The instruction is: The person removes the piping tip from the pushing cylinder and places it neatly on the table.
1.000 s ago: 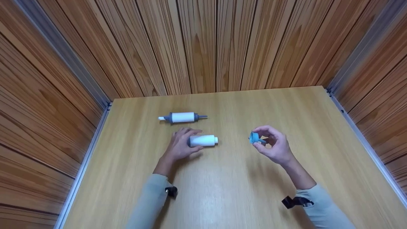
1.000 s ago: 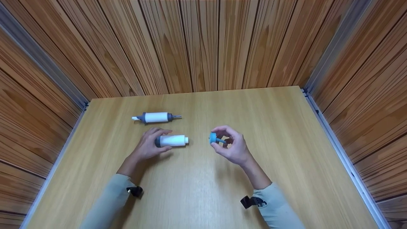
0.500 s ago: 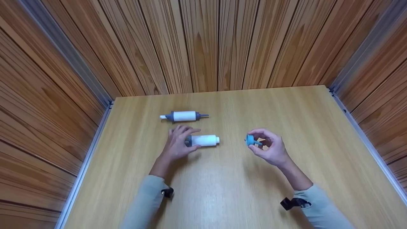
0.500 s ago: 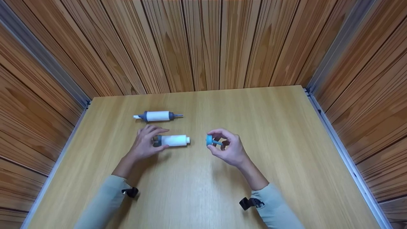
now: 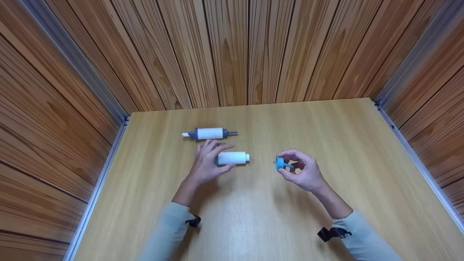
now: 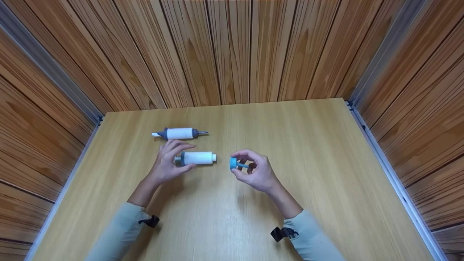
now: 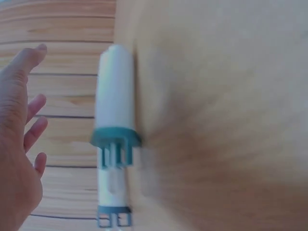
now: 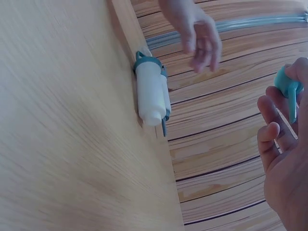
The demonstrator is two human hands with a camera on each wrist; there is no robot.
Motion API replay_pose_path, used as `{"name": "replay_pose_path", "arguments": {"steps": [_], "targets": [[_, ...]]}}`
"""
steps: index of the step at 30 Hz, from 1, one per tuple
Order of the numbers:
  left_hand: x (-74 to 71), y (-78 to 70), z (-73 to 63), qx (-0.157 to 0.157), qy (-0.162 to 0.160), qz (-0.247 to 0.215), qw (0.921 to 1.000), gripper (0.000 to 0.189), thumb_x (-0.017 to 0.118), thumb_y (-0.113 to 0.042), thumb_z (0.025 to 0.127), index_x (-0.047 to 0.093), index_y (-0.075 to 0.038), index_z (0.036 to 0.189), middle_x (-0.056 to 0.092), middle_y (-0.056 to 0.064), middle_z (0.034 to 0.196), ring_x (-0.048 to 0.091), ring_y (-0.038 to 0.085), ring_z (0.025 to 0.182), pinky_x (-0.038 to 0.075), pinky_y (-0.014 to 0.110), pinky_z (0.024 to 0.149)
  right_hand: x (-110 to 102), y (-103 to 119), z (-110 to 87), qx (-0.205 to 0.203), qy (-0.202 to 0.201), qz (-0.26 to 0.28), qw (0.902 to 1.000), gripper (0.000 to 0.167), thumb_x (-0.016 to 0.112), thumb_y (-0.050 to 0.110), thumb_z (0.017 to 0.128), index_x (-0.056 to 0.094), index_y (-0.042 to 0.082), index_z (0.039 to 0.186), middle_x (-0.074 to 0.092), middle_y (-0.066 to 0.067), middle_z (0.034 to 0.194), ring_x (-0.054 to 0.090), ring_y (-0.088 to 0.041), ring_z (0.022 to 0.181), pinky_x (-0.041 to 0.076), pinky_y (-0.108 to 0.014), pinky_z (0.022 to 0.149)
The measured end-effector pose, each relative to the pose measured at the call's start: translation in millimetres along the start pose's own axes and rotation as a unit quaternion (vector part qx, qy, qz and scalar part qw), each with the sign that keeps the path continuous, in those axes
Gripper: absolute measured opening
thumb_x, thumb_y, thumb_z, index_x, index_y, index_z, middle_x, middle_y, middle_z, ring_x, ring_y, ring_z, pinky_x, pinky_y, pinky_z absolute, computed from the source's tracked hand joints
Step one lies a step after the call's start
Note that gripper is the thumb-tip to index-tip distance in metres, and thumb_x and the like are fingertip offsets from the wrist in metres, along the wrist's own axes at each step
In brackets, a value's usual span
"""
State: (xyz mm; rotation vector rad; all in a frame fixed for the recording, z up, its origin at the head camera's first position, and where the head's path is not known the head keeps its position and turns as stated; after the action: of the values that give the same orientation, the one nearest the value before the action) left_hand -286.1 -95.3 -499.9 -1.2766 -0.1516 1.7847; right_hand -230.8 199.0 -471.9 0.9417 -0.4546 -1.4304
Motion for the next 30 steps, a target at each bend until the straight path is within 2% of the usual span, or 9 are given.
{"name": "replay_pose_path", "arguments": {"steps": [5, 9, 14, 19, 24, 27, 30], "targets": [[-3.0, -20.6, 3.8, 0.023, -0.013, -0.014, 0.9995, 0.050, 0.096, -0.029, 0.090, 0.080, -0.020, 0.137, 0.076, 0.011, 0.135, 0.063, 0.036, 0.133, 0.043, 0.061, 0.112, 6, 2, 1.8, -0.003, 0.002, -0.006, 1.0000, 0.046, 0.082, -0.021, 0.082, 0.074, -0.007, 0.125, 0.081, 0.006, 0.109, 0.070, -0.010, 0.083, 0.056, -0.016, 0.064], [-4.8, -32.1, 4.2, 0.021, -0.013, -0.051, 0.9984, 0.047, 0.096, -0.029, 0.091, 0.081, -0.019, 0.135, 0.077, 0.010, 0.134, 0.064, 0.034, 0.133, 0.042, 0.058, 0.114, 8, 5, 3.2, 0.000, -0.005, -0.016, 0.9999, 0.045, 0.083, -0.020, 0.083, 0.074, -0.006, 0.125, 0.081, 0.005, 0.107, 0.069, -0.006, 0.085, 0.055, -0.016, 0.064], [-6.0, -43.4, 5.0, 0.011, -0.006, -0.102, 0.9947, 0.046, 0.096, -0.023, 0.091, 0.083, -0.019, 0.135, 0.075, 0.010, 0.135, 0.063, 0.033, 0.133, 0.043, 0.056, 0.114, 10, 8, 4.5, 0.001, -0.015, -0.025, 0.9996, 0.045, 0.084, -0.018, 0.083, 0.075, -0.005, 0.125, 0.082, 0.000, 0.108, 0.070, -0.002, 0.089, 0.056, -0.017, 0.065], [-9.6, -51.2, 6.1, 0.006, -0.011, -0.143, 0.9896, 0.046, 0.096, -0.019, 0.090, 0.084, -0.017, 0.135, 0.075, 0.010, 0.135, 0.065, 0.032, 0.132, 0.049, 0.046, 0.111, 12, 7, 4.3, 0.014, -0.024, -0.029, 0.9992, 0.044, 0.084, -0.017, 0.084, 0.077, -0.003, 0.125, 0.083, 0.004, 0.108, 0.071, -0.003, 0.089, 0.055, -0.018, 0.066], [-10.3, -61.1, 5.6, 0.034, -0.025, -0.164, 0.9855, 0.045, 0.097, -0.017, 0.089, 0.085, -0.014, 0.132, 0.078, 0.011, 0.131, 0.067, 0.031, 0.127, 0.054, 0.035, 0.107, 17, 3, 3.3, 0.035, -0.023, -0.032, 0.9986, 0.043, 0.086, -0.015, 0.084, 0.078, -0.003, 0.124, 0.081, 0.015, 0.110, 0.072, -0.010, 0.086, 0.054, -0.018, 0.064], [-7.5, -68.9, 4.5, 0.058, -0.025, -0.183, 0.9811, 0.043, 0.097, -0.015, 0.089, 0.085, -0.010, 0.130, 0.078, 0.012, 0.129, 0.066, 0.031, 0.126, 0.054, 0.034, 0.106, 21, 0, 3.0, 0.047, -0.022, -0.040, 0.9979, 0.043, 0.087, -0.013, 0.085, 0.079, -0.001, 0.125, 0.081, 0.018, 0.110, 0.073, -0.008, 0.086, 0.055, -0.019, 0.065], [-3.2, -76.3, 3.6, 0.071, -0.016, -0.185, 0.9801, 0.042, 0.097, -0.014, 0.089, 0.085, -0.008, 0.129, 0.078, 0.013, 0.129, 0.066, 0.031, 0.125, 0.055, 0.035, 0.107, 24, 0, 3.5, 0.050, -0.021, -0.047, 0.9974, 0.043, 0.088, -0.012, 0.085, 0.079, 0.000, 0.125, 0.082, 0.015, 0.109, 0.072, -0.005, 0.087, 0.055, -0.020, 0.065]]}}
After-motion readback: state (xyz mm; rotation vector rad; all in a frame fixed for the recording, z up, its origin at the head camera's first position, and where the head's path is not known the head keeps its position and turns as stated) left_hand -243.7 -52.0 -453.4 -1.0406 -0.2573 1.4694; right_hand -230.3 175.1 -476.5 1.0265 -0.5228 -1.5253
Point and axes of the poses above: each hand's wrist, its own z-axis towards the middle knuckle, its own x-axis out of the palm, y = z × x, the point moved 8 cm from there along z, towards the middle knuckle
